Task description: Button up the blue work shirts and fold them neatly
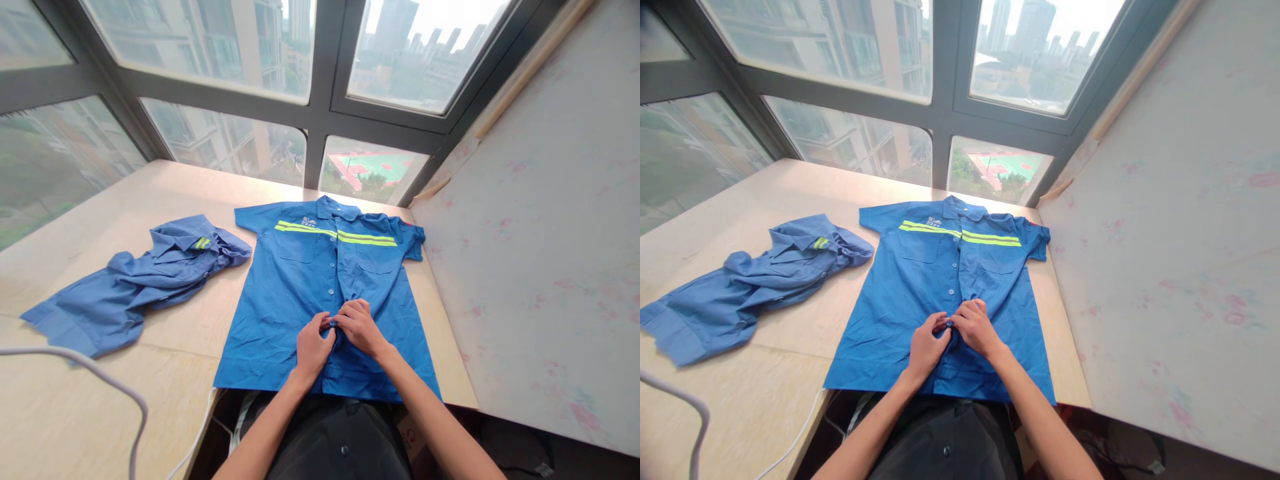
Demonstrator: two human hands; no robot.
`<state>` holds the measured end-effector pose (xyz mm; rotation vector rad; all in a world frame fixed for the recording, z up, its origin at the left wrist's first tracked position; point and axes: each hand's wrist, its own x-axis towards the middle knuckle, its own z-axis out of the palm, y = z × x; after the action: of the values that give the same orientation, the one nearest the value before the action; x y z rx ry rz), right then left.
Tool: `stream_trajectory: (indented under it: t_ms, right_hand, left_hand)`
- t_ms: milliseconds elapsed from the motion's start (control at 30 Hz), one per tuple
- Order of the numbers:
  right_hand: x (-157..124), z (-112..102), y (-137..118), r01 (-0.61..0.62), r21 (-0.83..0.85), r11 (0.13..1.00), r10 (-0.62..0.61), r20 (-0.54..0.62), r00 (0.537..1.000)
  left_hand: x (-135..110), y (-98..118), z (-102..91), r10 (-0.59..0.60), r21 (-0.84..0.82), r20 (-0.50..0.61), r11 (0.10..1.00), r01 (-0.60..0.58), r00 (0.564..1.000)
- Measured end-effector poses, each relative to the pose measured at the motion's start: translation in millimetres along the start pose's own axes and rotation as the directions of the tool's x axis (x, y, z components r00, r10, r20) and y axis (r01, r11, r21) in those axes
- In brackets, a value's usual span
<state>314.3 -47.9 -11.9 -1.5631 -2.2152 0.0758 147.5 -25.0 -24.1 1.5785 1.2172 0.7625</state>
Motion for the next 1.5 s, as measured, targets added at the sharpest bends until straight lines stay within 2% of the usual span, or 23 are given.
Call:
stream_trajectory:
  t_ms: [200,367,500,667,767,933,1133,1367,1500]
  right_hand:
    - [7,-3,-1,-0.012,0.007,1.0,0.012,0.016,1.0]
    - [5,-6,-3,-0.034,0.014,0.999,0.034,0.01,0.999]
    - [-1,-4,-2,-0.055,0.019,0.998,0.055,-0.022,0.998]
    - [-4,-4,0,-0.07,0.024,0.997,0.071,-0.045,0.996]
    - [-5,-6,1,-0.056,0.015,0.998,0.057,-0.055,0.997]
    - [-7,-5,4,0.005,0.018,1.0,-0.003,-0.101,0.995]
    - [-6,-2,6,0.051,0.047,0.998,-0.044,-0.132,0.99]
    - [-4,-3,0,0.027,0.072,0.997,-0.021,-0.083,0.996]
    - [-6,0,-3,0.002,0.084,0.996,0.003,-0.07,0.998]
  left_hand:
    - [5,-1,2.1,-0.07,-0.175,-0.021,0.982,0.065,0.997]
    - [6,0,1.4,-0.101,-0.232,0.011,0.968,0.1,0.995]
    - [10,-3,-3.4,-0.084,-0.232,0.096,0.967,0.104,0.992]
    - [20,-8,-11.3,-0.076,-0.328,0.214,0.934,0.145,0.974]
    - [23,-9,-13.1,-0.083,-0.373,0.206,0.914,0.157,0.975]
    - [24,-11,-13.3,-0.147,-0.482,0.224,0.843,0.241,0.963]
    - [28,-8,-10.5,-0.206,-0.519,0.206,0.806,0.285,0.957]
    - [27,-9,-7.4,-0.272,-0.545,0.189,0.77,0.332,0.943]
    - [20,-8,-7.0,-0.266,-0.549,0.149,0.779,0.304,0.952]
